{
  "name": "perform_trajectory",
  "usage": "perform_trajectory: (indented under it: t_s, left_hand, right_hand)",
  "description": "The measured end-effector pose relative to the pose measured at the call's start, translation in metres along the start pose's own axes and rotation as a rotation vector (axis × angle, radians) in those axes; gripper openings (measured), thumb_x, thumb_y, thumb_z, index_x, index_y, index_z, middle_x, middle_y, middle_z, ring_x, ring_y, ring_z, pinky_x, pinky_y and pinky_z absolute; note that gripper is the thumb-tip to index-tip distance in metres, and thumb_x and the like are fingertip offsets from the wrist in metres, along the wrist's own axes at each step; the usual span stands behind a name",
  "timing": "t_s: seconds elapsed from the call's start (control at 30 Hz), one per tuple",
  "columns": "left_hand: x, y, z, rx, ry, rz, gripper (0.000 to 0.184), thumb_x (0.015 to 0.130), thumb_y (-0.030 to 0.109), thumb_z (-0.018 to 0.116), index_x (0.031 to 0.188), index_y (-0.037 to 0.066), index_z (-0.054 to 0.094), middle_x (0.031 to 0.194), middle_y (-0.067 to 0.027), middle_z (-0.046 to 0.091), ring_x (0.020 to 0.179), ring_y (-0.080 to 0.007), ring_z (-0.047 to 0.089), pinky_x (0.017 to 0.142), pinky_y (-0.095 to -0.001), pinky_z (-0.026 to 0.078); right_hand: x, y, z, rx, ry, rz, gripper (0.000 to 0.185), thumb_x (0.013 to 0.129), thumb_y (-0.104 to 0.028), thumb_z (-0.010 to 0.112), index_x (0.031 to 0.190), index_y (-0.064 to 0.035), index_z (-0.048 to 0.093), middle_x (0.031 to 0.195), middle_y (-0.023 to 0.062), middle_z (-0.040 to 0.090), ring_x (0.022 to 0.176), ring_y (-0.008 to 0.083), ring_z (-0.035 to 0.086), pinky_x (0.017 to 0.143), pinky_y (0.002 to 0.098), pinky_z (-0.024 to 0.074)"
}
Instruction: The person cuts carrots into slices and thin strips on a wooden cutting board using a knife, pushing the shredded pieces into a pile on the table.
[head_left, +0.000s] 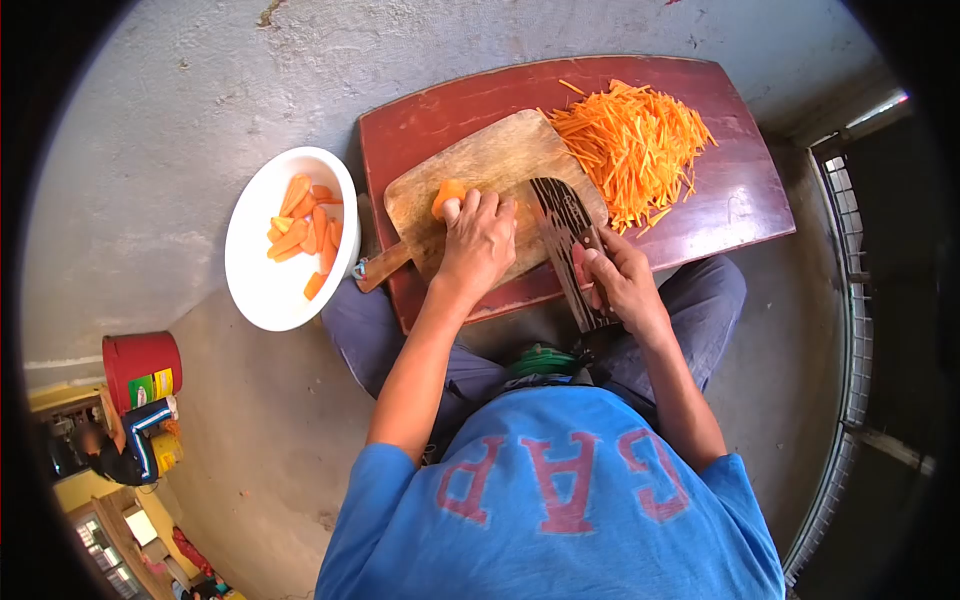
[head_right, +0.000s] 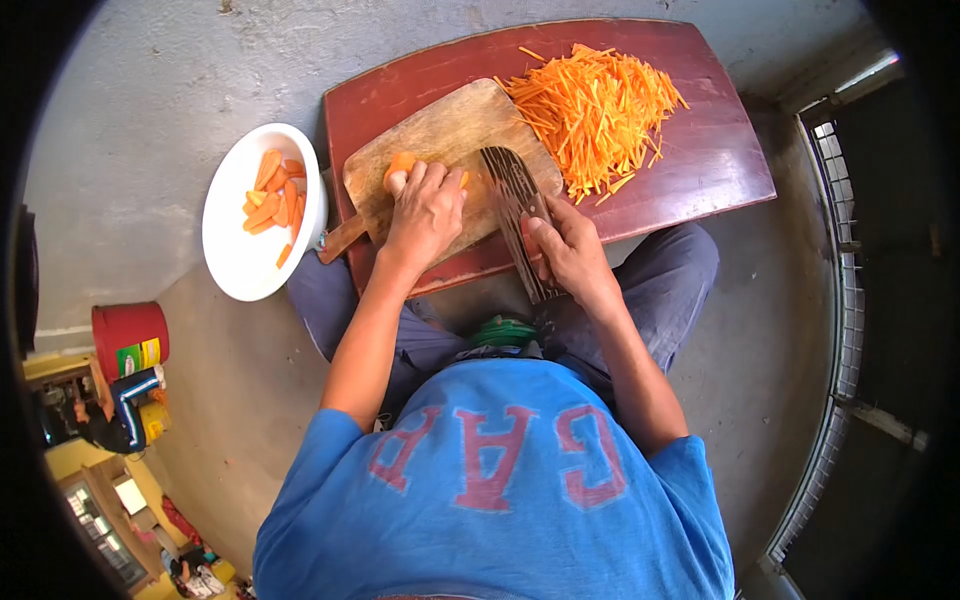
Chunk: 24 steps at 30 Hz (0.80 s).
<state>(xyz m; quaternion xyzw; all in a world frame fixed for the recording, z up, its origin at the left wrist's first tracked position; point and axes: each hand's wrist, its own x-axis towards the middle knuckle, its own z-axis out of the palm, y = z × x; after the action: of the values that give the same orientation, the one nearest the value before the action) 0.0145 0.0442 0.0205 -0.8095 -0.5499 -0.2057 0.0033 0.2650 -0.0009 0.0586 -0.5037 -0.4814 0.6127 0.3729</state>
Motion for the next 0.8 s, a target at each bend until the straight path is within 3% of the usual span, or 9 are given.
perform_trajectory:
  t_s: [0.1,0.33,0.43,0.47,0.53,0.67,0.8]
  left_hand:
    - [0.002,0.002,0.003,-0.045,-0.018,-0.039,0.033,0.1,0.01,0.077,0.132,0.002,0.075,0.117,-0.0129,0.071,0.113,-0.0322,0.065,0.102,-0.0486,0.04]
    - [-0.029,0.021,0.017,-0.214,0.253,-0.09,0.05,0.097,0.002,0.076,0.146,0.005,0.071,0.116,-0.0115,0.07,0.116,-0.0303,0.066,0.099,-0.0487,0.041]
    - [-0.04,0.027,0.008,-0.132,0.284,-0.195,0.05,0.094,0.005,0.081,0.144,0.005,0.072,0.115,-0.0095,0.074,0.115,-0.0301,0.066,0.1,-0.0486,0.041]
    - [-0.047,0.023,0.012,-0.218,0.306,-0.245,0.052,0.092,0.005,0.085,0.143,0.005,0.073,0.114,-0.0089,0.078,0.112,-0.0315,0.068,0.1,-0.0488,0.045]
    - [-0.053,0.019,0.012,-0.301,0.342,-0.269,0.051,0.093,0.005,0.085,0.143,0.005,0.073,0.114,-0.0096,0.078,0.11,-0.0325,0.069,0.1,-0.0488,0.048]
    - [-0.055,0.021,0.01,-0.362,0.403,-0.282,0.038,0.097,0.005,0.082,0.134,0.004,0.074,0.11,-0.011,0.078,0.107,-0.0344,0.07,0.099,-0.0491,0.051]
    - [-0.054,0.017,0.011,-0.358,0.377,-0.232,0.023,0.1,0.005,0.079,0.122,0.005,0.075,0.107,-0.0104,0.077,0.105,-0.0344,0.069,0.095,-0.0489,0.049]
  right_hand:
    - [-0.003,0.008,-0.008,-0.034,-0.026,0.01,0.024,0.118,-0.021,0.062,0.132,-0.0026,0.068,0.084,-0.0036,0.061,0.058,0.0047,0.053,0.051,0.024,0.0413]
    - [-0.006,-0.001,0.008,-0.105,-0.136,-0.012,0.038,0.118,-0.024,0.065,0.149,-0.0011,0.065,0.086,-0.0037,0.06,0.064,0.005,0.053,0.057,0.0256,0.0443]
    - [-0.003,-0.007,0.015,-0.159,-0.171,-0.073,0.035,0.115,-0.018,0.066,0.143,0.0043,0.066,0.089,0.0035,0.065,0.074,0.0132,0.059,0.066,0.0335,0.0498]
    - [-0.002,-0.008,0.017,-0.172,-0.18,-0.106,0.038,0.114,-0.018,0.068,0.144,0.0057,0.065,0.093,0.0083,0.067,0.085,0.0184,0.063,0.076,0.0397,0.0537]
    - [-0.005,-0.013,0.021,-0.207,-0.185,-0.15,0.038,0.114,-0.017,0.069,0.144,0.0056,0.064,0.096,0.0142,0.07,0.089,0.0237,0.067,0.081,0.0435,0.0551]
    - [-0.014,-0.017,0.025,-0.361,-0.135,-0.337,0.038,0.111,-0.016,0.071,0.143,0.0045,0.064,0.101,0.0268,0.071,0.093,0.0388,0.075,0.084,0.049,0.0562]
    - [-0.023,-0.03,0.023,-0.415,-0.162,-0.303,0.036,0.11,-0.014,0.071,0.141,0.0032,0.064,0.103,0.0321,0.07,0.096,0.0504,0.073,0.083,0.0517,0.0554]
